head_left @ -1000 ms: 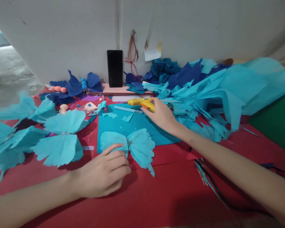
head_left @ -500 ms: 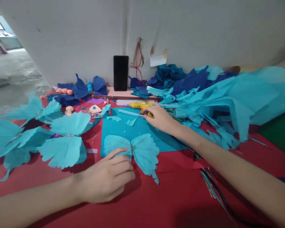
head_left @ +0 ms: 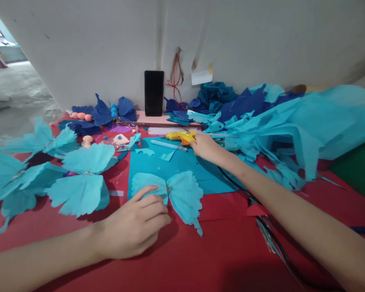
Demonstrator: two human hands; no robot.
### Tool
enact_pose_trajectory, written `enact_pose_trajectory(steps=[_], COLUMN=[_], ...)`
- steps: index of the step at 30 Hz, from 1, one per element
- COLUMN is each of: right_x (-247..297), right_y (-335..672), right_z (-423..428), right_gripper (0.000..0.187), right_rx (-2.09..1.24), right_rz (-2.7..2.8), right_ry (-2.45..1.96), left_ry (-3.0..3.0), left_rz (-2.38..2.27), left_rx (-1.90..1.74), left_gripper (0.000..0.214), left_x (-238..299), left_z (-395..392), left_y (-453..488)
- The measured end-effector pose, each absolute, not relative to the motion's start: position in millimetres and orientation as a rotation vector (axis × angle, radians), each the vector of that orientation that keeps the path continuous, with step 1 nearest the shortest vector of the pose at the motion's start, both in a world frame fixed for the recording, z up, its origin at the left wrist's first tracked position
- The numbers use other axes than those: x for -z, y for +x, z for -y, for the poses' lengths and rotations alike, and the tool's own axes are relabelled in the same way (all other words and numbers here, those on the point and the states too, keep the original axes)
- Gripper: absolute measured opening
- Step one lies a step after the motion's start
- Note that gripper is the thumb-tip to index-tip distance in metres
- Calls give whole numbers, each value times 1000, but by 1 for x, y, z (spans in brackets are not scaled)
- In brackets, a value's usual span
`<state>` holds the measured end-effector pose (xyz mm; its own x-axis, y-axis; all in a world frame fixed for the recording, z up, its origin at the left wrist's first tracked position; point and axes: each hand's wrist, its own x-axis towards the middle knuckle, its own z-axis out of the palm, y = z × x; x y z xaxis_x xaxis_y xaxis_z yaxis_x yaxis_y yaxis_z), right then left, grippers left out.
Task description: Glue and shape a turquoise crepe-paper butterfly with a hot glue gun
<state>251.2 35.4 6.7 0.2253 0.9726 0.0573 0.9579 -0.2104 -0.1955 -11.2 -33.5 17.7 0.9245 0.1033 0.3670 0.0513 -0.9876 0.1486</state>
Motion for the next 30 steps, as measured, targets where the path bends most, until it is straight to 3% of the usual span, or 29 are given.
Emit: enact_pose_trajectory(steps=[4,6,11,13,19,30], right_x=[-19,-27,-38,-38,-35,-46], right_y=[245,236,219,219,223,216], right_z=[-15,-1,22,24,18,18], right_gripper=[37,29,11,13,34,20], right_rx=[-48,-50,-491,-608,-780,-929], right_rz=[1849,1910,2311,2375,2446,2324], right_ry=[-2205,-2095,-1735,-1676,-1685,-1922], left_ry=[3007,3049,3090,3090,3095,3065], left_rz=[-224,-263,-349,-358,-339,-368], left_rx=[-557,-539,-478,-462,-468,-556], left_gripper=[23,23,24,25,26,23], left_x=[-20,-24,-34,-34,-32,-44], left_z=[29,26,18,17,20,20], left_y=[-8,-7,-5,-5,-5,-7])
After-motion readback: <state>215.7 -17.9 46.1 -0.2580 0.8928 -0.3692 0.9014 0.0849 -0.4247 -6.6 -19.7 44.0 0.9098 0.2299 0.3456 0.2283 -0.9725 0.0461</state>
